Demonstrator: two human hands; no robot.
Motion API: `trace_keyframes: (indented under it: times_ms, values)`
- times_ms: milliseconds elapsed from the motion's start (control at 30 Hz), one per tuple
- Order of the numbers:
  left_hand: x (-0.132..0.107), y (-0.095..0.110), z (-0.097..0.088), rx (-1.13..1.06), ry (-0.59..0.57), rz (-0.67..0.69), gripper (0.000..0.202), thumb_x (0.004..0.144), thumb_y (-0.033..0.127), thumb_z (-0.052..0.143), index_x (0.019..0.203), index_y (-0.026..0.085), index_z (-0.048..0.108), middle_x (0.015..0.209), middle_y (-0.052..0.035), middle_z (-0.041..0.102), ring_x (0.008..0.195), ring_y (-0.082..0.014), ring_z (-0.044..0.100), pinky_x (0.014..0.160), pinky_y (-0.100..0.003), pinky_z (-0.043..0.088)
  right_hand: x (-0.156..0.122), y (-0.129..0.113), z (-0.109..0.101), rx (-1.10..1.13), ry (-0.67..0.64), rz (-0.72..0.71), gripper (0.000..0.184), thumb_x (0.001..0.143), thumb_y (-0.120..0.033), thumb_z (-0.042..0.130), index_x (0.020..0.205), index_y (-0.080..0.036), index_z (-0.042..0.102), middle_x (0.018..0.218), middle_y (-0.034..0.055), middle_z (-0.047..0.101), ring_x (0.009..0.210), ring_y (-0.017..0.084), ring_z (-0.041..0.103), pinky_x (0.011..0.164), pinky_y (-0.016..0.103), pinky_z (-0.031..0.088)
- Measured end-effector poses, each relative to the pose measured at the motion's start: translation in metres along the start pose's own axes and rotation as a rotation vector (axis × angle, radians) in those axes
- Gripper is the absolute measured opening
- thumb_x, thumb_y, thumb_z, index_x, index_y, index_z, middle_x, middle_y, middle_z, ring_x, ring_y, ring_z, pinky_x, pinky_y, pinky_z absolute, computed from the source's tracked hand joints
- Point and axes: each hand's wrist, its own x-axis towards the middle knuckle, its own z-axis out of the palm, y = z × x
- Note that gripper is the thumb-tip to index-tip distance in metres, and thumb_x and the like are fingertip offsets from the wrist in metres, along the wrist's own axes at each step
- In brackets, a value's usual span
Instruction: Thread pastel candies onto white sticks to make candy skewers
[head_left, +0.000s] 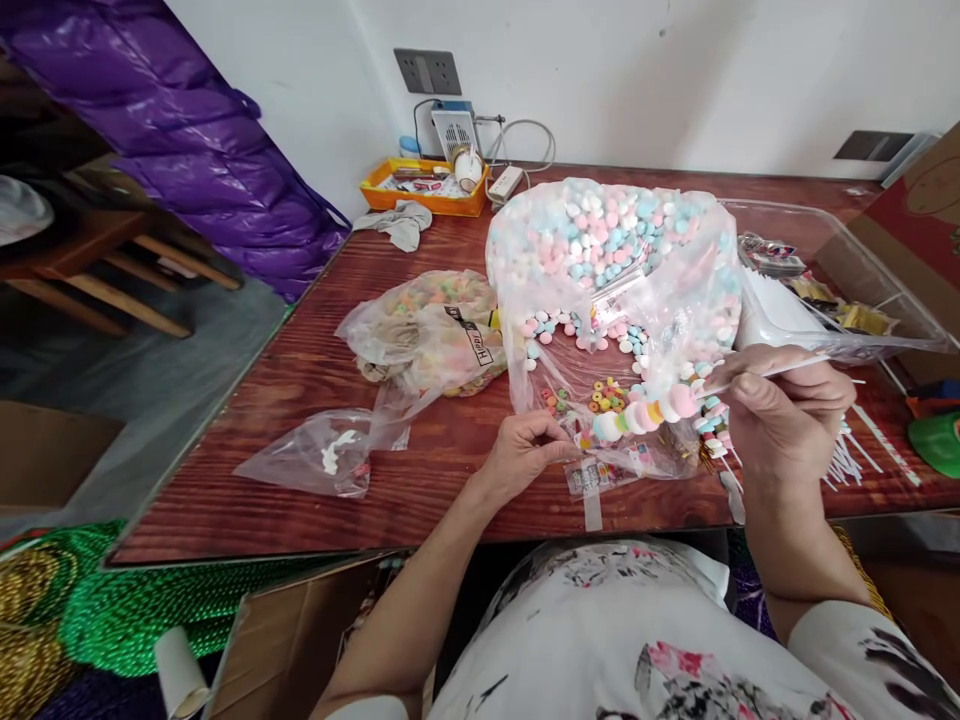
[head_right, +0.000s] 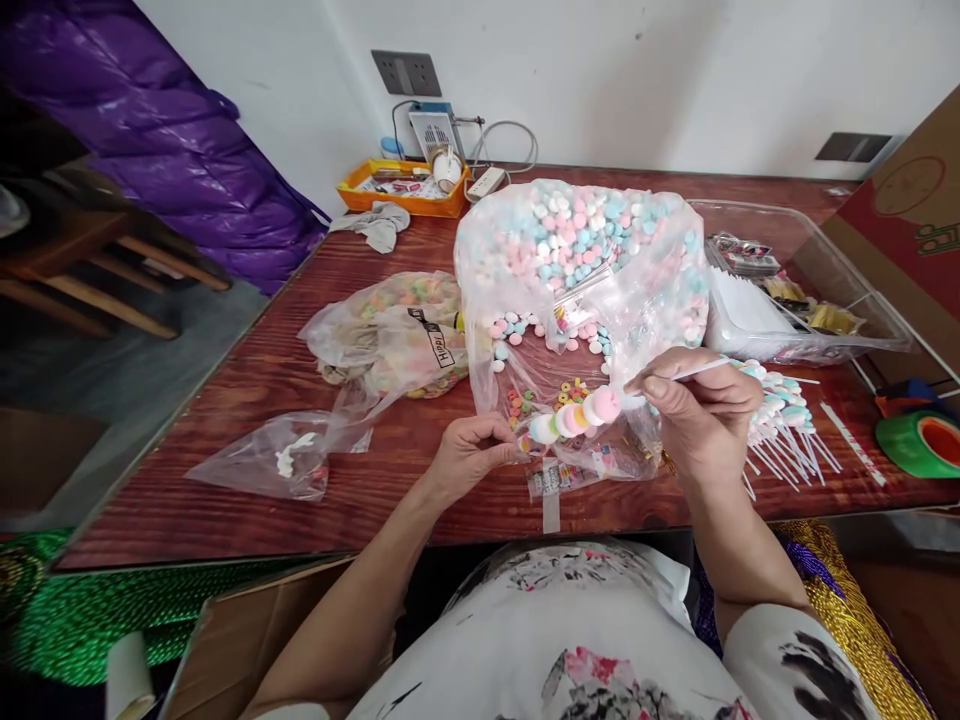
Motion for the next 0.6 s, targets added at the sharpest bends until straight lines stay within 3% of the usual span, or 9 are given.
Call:
trace_keyframes:
  times_ms: [133, 400, 600]
  values:
    - [-0.003, -0.001, 0.003, -0.001, 0.013, 0.007, 0.021, 0.074, 0.031, 0.08, 0.065, 0.015, 0.07, 0.064, -0.0015, 0.065, 0.059, -0.0108, 0.055, 0.057, -0.023, 0.042, -0.009, 0.004, -0.001, -0.04, -0.051, 0.02, 0.008, 0.072, -0.022, 0.082, 0.076, -0.023, 0.075, 0.069, 0.0, 0.071, 0.059, 0.017, 0.066, 0.056, 0.031, 0.053]
    - [-0.009, -0.009, 0.006, -0.064, 0.069, -0.029, 0.024, 0.076, 0.03, 0.079, 0.062, 0.015, 0.065, 0.061, 0.0006, 0.063, 0.058, -0.0101, 0.054, 0.057, -0.022, 0.043, -0.019, -0.001, -0.012, -0.095, -0.101, -0.099, 0.011, 0.075, -0.016, 0.078, 0.082, -0.025, 0.078, 0.069, 0.0002, 0.073, 0.063, 0.019, 0.067, 0.061, 0.034, 0.054]
    - [-0.015, -0.014, 0.013, 0.13, 0.151, 0.206, 0.017, 0.079, 0.024, 0.077, 0.067, 0.016, 0.067, 0.064, -0.0004, 0.063, 0.061, -0.0112, 0.057, 0.059, -0.024, 0.044, -0.027, 0.001, -0.016, -0.116, -0.069, -0.09, 0.012, 0.074, -0.014, 0.079, 0.08, -0.024, 0.077, 0.067, -0.0008, 0.072, 0.059, 0.018, 0.065, 0.059, 0.033, 0.052]
